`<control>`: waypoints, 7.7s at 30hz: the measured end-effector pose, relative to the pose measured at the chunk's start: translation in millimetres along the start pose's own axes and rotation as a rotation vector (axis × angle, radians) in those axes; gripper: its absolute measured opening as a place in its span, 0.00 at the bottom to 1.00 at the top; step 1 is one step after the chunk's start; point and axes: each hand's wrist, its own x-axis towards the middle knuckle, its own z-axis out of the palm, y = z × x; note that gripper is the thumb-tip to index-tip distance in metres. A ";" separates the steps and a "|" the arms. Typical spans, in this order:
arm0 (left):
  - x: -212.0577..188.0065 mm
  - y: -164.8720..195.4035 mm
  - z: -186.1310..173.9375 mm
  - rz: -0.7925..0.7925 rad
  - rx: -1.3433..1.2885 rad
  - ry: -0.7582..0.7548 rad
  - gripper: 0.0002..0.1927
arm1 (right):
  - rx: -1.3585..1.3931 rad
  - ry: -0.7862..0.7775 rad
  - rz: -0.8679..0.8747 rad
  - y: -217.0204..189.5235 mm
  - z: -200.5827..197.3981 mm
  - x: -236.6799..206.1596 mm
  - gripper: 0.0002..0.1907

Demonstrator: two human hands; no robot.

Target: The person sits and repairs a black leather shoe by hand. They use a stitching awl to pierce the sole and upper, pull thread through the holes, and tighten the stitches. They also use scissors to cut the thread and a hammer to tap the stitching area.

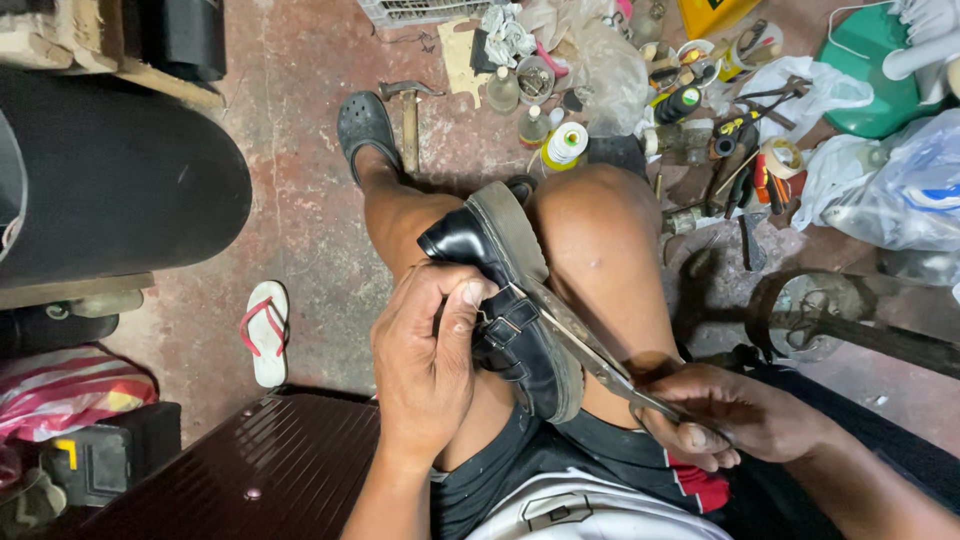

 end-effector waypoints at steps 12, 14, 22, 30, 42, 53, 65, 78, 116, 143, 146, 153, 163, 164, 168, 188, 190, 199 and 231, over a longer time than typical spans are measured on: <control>-8.0 2.5 10.6 0.002 -0.011 0.055 0.06 | 0.053 -0.071 -0.073 2.7 -2.0 10.2 0.28; -9.1 0.3 12.7 -0.060 -0.069 0.057 0.07 | 0.060 -0.052 -0.073 3.9 1.6 12.9 0.28; -20.0 -27.2 33.2 -0.096 -0.291 0.097 0.09 | 0.136 0.052 -0.084 20.6 6.9 11.8 0.28; -25.4 -56.8 45.5 -0.158 -0.723 0.069 0.13 | -0.001 0.004 -0.103 22.8 6.7 16.8 0.26; -29.4 -60.9 43.6 -0.151 -0.863 0.069 0.14 | 0.170 -0.099 -0.322 56.3 45.4 40.9 0.21; -33.9 -64.6 31.0 -0.194 -1.063 0.175 0.18 | 0.024 0.508 -0.684 39.7 -3.1 20.5 0.27; -25.0 -14.0 39.7 -0.249 -0.162 -0.046 0.12 | -0.064 1.264 -0.088 68.2 -276.7 13.5 0.15; 34.7 -52.0 87.7 -0.022 -0.469 0.049 0.27 | -0.950 1.762 0.207 80.0 -401.1 32.1 0.25; 21.6 -61.6 60.4 -0.415 -0.922 -0.083 0.17 | -0.202 1.529 -0.494 69.5 -247.4 88.6 0.13; -49.7 -35.7 11.1 -0.424 -0.769 -0.047 0.13 | -1.356 0.927 -0.622 -63.0 118.5 68.2 0.12; -49.4 -36.0 13.5 -0.404 -0.777 -0.055 0.13 | -1.356 0.914 -0.630 -65.4 116.9 68.2 0.13; -48.7 -40.4 19.0 -0.409 -0.770 -0.046 0.12 | -1.409 0.937 -0.592 -65.3 111.3 69.9 0.14; -46.9 -43.2 22.7 -0.379 -0.736 -0.060 0.12 | -1.426 0.956 -0.325 -70.4 106.7 71.3 0.07; -46.6 -43.8 22.4 -0.392 -0.776 -0.067 0.12 | -1.346 0.878 -0.358 -72.8 97.5 72.2 0.06; -45.1 -45.5 21.8 -0.440 -0.861 -0.067 0.12 | -1.073 0.602 -0.442 -71.3 50.3 76.7 0.08; -49.7 -49.3 31.4 -0.391 -0.826 -0.037 0.13 | -1.447 0.929 -0.550 -79.7 103.0 69.9 0.10; -49.6 -51.0 32.9 -0.402 -0.830 -0.033 0.14 | -1.502 0.943 -0.586 -80.7 105.6 73.1 0.09; -50.8 -49.2 31.4 -0.378 -0.819 -0.052 0.14 | -1.686 0.972 -0.516 -82.3 111.1 71.0 0.09; -47.4 -46.7 34.3 -0.343 -0.728 -0.055 0.14 | -1.521 0.972 -0.621 -84.3 96.6 76.4 0.11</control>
